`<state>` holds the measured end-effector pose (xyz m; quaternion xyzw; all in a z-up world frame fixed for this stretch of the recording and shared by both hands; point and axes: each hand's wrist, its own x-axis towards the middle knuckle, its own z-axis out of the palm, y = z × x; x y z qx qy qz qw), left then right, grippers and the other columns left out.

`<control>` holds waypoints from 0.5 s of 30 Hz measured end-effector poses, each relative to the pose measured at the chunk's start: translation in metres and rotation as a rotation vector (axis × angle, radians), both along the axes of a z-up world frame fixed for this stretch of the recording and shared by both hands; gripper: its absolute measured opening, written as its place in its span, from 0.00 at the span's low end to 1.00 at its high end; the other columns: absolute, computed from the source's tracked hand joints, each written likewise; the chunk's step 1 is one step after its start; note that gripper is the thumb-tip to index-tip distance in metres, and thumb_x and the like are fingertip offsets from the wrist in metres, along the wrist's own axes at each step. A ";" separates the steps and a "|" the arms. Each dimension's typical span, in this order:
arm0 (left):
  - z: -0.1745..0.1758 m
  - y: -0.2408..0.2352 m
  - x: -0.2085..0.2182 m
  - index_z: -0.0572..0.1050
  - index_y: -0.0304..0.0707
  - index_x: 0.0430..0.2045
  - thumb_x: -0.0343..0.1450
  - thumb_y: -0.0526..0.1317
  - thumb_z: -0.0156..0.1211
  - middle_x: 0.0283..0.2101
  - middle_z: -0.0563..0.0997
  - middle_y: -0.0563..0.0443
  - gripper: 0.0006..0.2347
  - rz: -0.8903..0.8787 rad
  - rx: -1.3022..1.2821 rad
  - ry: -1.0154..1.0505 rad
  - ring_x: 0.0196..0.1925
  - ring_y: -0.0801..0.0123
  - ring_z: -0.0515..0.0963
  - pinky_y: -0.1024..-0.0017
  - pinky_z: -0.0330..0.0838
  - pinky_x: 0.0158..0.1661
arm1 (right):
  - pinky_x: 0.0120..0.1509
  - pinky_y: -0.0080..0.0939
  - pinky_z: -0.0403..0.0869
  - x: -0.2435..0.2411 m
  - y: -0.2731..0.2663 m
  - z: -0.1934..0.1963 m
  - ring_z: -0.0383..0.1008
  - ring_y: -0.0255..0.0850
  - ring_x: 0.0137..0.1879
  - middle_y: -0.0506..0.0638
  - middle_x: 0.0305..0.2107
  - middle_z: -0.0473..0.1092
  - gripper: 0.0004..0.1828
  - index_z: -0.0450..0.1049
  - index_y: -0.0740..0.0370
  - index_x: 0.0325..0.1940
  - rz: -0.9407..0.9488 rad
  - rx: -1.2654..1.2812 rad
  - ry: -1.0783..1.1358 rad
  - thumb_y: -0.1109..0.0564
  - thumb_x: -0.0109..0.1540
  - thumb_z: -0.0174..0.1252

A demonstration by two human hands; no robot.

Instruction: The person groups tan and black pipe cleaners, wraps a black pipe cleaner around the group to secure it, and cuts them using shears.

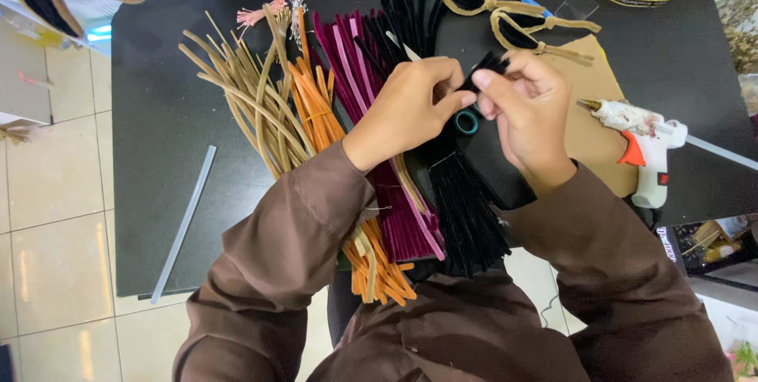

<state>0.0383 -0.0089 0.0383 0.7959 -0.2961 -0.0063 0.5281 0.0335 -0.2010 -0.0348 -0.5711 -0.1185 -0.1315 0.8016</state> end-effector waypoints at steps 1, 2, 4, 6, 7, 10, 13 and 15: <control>0.007 0.002 -0.002 0.70 0.36 0.21 0.69 0.31 0.63 0.19 0.70 0.49 0.08 0.001 0.001 0.003 0.21 0.65 0.72 0.70 0.69 0.26 | 0.25 0.28 0.70 0.000 -0.001 0.002 0.72 0.34 0.25 0.55 0.31 0.69 0.07 0.71 0.69 0.37 0.001 0.001 0.003 0.72 0.66 0.63; 0.014 0.004 -0.004 0.73 0.33 0.26 0.70 0.32 0.64 0.20 0.74 0.46 0.04 -0.019 0.052 0.014 0.22 0.60 0.75 0.66 0.72 0.29 | 0.26 0.29 0.70 -0.001 -0.002 0.004 0.71 0.33 0.25 0.55 0.32 0.69 0.06 0.72 0.69 0.38 -0.020 0.000 0.018 0.71 0.66 0.62; 0.017 0.003 -0.007 0.77 0.31 0.32 0.70 0.34 0.64 0.20 0.77 0.44 0.04 -0.041 0.102 0.029 0.23 0.56 0.79 0.63 0.74 0.31 | 0.26 0.30 0.70 -0.001 -0.005 0.003 0.70 0.32 0.25 0.54 0.32 0.70 0.05 0.72 0.69 0.40 -0.043 -0.003 0.036 0.70 0.67 0.62; 0.011 0.000 -0.007 0.77 0.31 0.33 0.70 0.32 0.63 0.20 0.82 0.43 0.03 -0.010 0.082 0.069 0.23 0.53 0.82 0.62 0.75 0.32 | 0.27 0.30 0.71 0.003 -0.006 -0.001 0.71 0.33 0.25 0.54 0.32 0.70 0.04 0.72 0.68 0.41 -0.015 0.004 0.032 0.69 0.66 0.62; 0.013 0.000 -0.004 0.77 0.31 0.33 0.70 0.32 0.63 0.20 0.82 0.43 0.03 -0.008 0.082 0.067 0.23 0.53 0.82 0.62 0.75 0.32 | 0.27 0.30 0.71 -0.003 -0.001 0.013 0.71 0.33 0.25 0.54 0.32 0.70 0.04 0.72 0.68 0.41 -0.013 0.005 0.030 0.69 0.66 0.62; 0.016 0.005 -0.001 0.68 0.42 0.18 0.73 0.29 0.58 0.20 0.86 0.55 0.13 0.034 -0.002 0.170 0.29 0.80 0.90 0.80 0.77 0.32 | 0.36 0.32 0.68 -0.020 0.012 0.042 0.68 0.38 0.30 0.53 0.34 0.65 0.11 0.67 0.65 0.51 0.037 -0.059 0.033 0.61 0.68 0.60; 0.019 0.011 0.005 0.62 0.43 0.19 0.74 0.27 0.53 0.22 0.83 0.50 0.14 0.111 -0.186 0.182 0.32 0.72 0.92 0.83 0.77 0.26 | 0.42 0.33 0.69 -0.026 0.016 0.049 0.71 0.40 0.37 0.56 0.45 0.67 0.21 0.62 0.65 0.63 0.088 -0.188 -0.037 0.54 0.71 0.58; 0.022 0.014 0.008 0.66 0.42 0.22 0.74 0.33 0.58 0.25 0.87 0.48 0.10 0.140 -0.276 0.107 0.43 0.72 0.89 0.76 0.82 0.44 | 0.44 0.34 0.72 -0.030 0.017 0.052 0.72 0.40 0.40 0.58 0.41 0.69 0.13 0.65 0.69 0.59 0.117 -0.417 -0.083 0.60 0.73 0.53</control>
